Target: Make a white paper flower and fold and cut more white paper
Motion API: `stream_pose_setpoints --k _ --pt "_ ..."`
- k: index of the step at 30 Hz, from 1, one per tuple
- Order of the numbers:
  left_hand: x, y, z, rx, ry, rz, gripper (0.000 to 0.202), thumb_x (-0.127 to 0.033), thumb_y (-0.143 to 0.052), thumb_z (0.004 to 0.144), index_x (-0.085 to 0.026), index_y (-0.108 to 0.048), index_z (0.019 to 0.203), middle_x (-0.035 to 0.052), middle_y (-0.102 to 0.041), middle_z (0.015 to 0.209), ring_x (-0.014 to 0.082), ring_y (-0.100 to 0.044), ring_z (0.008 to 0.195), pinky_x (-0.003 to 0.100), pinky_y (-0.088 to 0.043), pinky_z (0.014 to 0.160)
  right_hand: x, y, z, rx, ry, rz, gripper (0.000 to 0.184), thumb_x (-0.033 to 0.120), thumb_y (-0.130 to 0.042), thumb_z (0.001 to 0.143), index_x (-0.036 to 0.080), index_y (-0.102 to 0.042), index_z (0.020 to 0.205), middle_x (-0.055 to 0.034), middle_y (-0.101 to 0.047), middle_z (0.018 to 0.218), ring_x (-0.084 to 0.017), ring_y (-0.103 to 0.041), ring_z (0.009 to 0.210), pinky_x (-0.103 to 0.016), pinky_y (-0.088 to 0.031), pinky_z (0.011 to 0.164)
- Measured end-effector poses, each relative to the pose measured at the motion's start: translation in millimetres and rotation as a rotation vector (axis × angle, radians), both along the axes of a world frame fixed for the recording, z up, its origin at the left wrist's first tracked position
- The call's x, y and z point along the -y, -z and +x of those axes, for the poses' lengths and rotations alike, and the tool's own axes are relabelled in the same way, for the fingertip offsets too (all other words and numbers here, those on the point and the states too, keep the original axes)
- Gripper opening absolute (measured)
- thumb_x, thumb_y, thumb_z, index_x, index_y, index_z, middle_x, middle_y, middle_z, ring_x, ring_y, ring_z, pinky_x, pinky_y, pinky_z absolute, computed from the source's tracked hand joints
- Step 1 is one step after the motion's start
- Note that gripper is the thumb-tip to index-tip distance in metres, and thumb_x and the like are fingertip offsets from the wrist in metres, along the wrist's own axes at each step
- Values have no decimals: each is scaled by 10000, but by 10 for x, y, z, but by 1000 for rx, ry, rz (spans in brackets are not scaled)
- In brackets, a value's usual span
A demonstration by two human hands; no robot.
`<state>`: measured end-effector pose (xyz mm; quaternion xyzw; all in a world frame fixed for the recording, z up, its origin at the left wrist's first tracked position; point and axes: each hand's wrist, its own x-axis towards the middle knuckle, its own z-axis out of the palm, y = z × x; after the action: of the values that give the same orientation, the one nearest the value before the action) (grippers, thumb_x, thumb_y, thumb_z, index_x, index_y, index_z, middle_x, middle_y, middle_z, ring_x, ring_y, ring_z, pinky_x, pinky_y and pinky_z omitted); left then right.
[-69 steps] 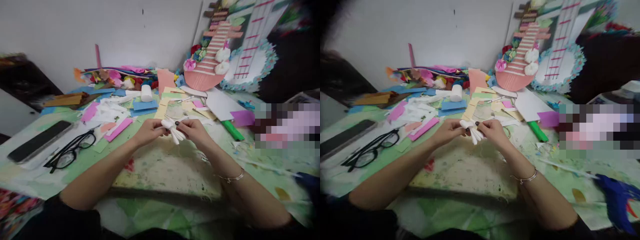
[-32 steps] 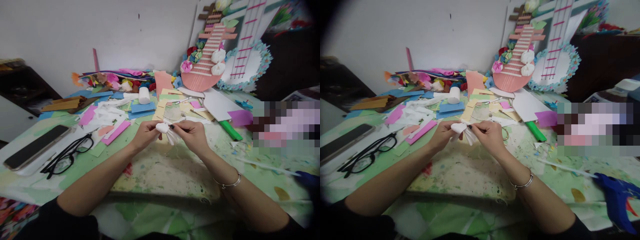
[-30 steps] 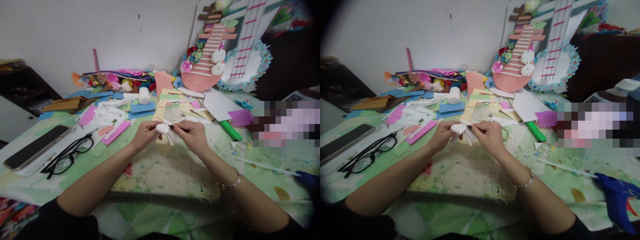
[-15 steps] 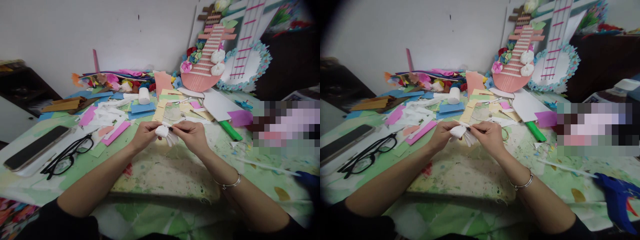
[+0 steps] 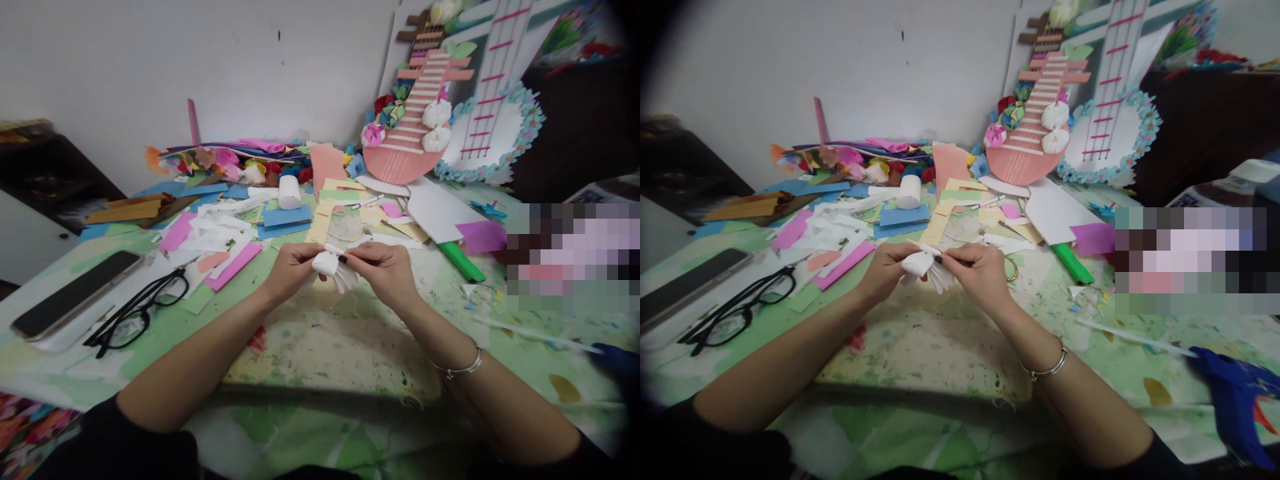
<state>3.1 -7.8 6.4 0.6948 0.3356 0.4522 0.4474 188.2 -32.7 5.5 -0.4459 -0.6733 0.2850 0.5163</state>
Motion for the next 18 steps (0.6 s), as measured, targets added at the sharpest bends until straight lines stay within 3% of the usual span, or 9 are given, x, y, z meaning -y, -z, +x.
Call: stream_pose_setpoints --k 8,13,18 --pt "-52 43 -38 -17 -10 48 153 -267 -659 686 -168 -768 728 48 -720 740 178 -617 723 268 -470 669 -5 -34 -8 -46 -59 -114 189 322 -667 756 172 -776 723 -18 -647 583 -107 -486 529 -245 -355 504" --pt "-107 107 -90 194 53 -104 212 -262 -579 676 -157 -761 700 75 -734 845 223 -629 819 307 -479 743 -3 -49 0 -28 -68 -154 262 365 -646 758 147 -757 664 11 -528 487 -82 -382 486 -232 -273 468" --pt "-111 72 -96 241 108 -266 192 -303 -687 700 -145 -778 760 74 -730 820 180 -635 753 265 -476 699 -1 -34 18 48 -79 -106 273 362 -621 791 141 -777 759 -11 -593 560 -99 -442 533 -237 -315 502"
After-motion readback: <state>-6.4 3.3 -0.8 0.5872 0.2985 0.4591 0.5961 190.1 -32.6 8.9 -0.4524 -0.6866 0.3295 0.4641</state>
